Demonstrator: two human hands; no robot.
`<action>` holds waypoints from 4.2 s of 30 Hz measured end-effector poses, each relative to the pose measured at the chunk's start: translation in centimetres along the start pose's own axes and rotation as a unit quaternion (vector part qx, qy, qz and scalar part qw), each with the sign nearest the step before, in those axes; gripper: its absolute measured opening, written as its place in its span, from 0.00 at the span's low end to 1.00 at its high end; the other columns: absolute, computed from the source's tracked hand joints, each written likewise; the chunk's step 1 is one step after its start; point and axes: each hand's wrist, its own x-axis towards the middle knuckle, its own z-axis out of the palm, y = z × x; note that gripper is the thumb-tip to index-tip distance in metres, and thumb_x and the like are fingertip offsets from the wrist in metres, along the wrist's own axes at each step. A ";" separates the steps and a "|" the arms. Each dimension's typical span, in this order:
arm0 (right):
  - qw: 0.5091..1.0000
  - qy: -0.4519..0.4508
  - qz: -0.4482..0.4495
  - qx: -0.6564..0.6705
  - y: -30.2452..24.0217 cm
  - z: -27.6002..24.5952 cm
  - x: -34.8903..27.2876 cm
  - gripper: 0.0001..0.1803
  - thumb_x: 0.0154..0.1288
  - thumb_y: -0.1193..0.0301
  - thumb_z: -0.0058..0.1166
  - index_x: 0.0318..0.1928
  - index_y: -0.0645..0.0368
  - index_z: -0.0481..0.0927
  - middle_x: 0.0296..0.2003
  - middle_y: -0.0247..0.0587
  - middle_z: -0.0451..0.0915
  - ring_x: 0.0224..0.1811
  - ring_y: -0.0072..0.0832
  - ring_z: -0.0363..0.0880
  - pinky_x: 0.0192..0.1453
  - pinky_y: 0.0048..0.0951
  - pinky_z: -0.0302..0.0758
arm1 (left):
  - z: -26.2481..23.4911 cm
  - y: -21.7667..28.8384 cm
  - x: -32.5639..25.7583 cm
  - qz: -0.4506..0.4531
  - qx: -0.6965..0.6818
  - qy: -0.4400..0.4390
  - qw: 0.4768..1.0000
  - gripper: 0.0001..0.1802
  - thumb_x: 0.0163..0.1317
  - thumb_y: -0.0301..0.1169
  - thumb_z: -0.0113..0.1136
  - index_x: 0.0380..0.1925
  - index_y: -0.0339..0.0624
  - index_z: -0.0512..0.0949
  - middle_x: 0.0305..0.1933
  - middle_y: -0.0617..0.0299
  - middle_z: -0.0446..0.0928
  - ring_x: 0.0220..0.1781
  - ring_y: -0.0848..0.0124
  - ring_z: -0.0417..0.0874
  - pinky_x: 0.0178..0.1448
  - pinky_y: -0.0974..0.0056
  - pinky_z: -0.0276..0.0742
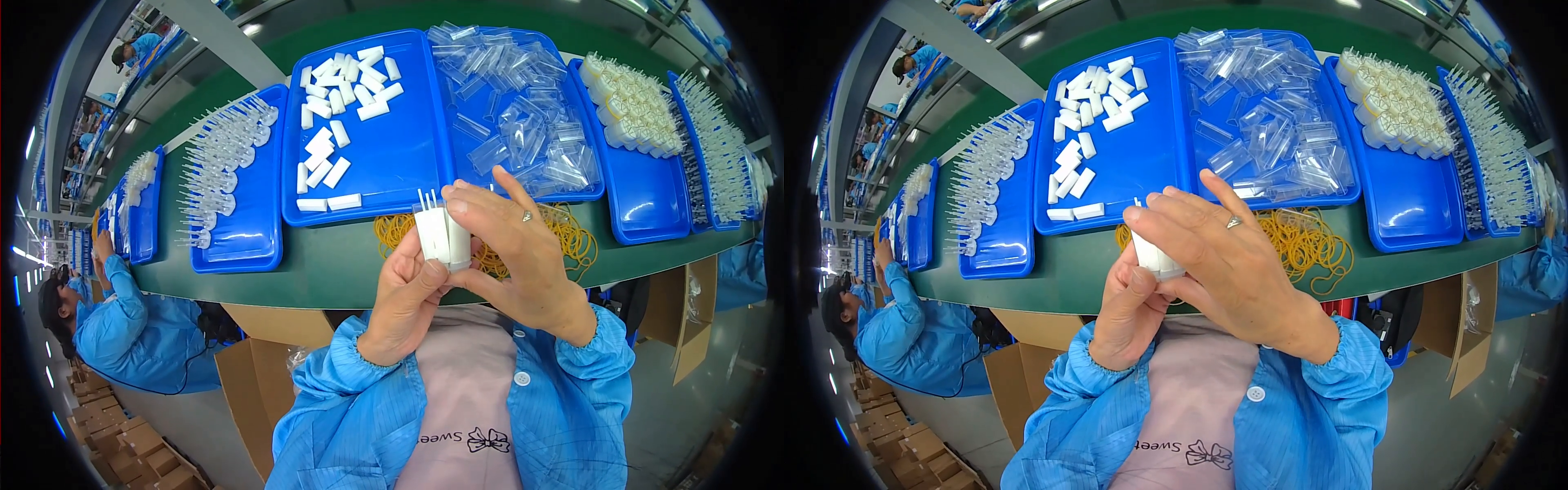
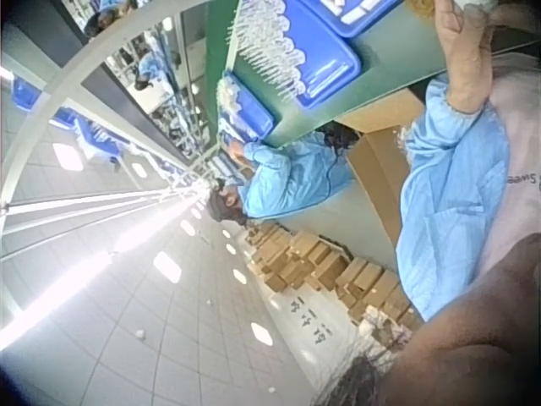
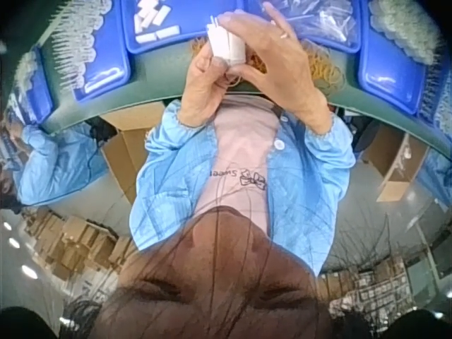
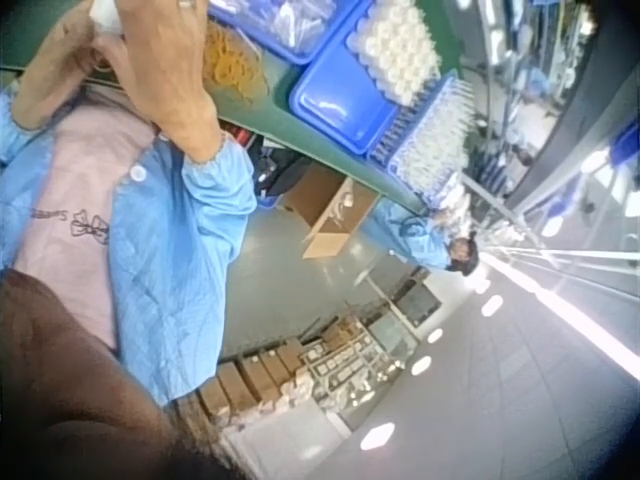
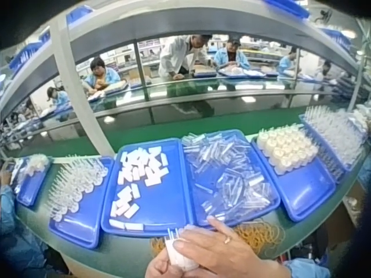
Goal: The person assembles components by mounting white blocks onto the prongs of a base, sliding clear plastic covers over them, securing the assembled unit with a rubber band, and placing it onto a tray.
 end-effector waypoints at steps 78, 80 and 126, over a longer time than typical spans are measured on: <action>0.988 0.075 0.074 0.112 -0.1 -0.6 3.0 0.17 0.49 0.76 0.67 0.42 0.61 0.79 0.33 0.40 0.80 0.35 0.27 0.82 0.38 0.25 0.77 | -3.6 -0.3 0.1 0.420 0.390 0.078 0.816 0.26 0.50 0.27 0.72 0.51 0.36 0.77 0.55 0.49 0.71 0.55 0.61 0.75 0.58 0.60 0.73; 0.985 0.081 0.080 0.128 -0.3 -0.3 2.7 0.18 0.48 0.76 0.68 0.41 0.61 0.79 0.33 0.40 0.80 0.35 0.27 0.82 0.38 0.25 0.77 | -3.3 -0.2 0.1 0.419 0.382 0.077 0.820 0.25 0.50 0.26 0.72 0.50 0.36 0.78 0.55 0.49 0.72 0.55 0.61 0.76 0.57 0.60 0.74; 0.965 0.147 0.016 0.215 -3.3 1.6 -1.0 0.20 0.49 0.75 0.71 0.42 0.62 0.77 0.35 0.44 0.80 0.35 0.31 0.79 0.37 0.28 0.75 | -2.5 0.1 -1.4 0.539 0.408 0.037 0.736 0.12 0.56 0.28 0.67 0.38 0.33 0.79 0.45 0.46 0.76 0.45 0.54 0.82 0.47 0.53 0.83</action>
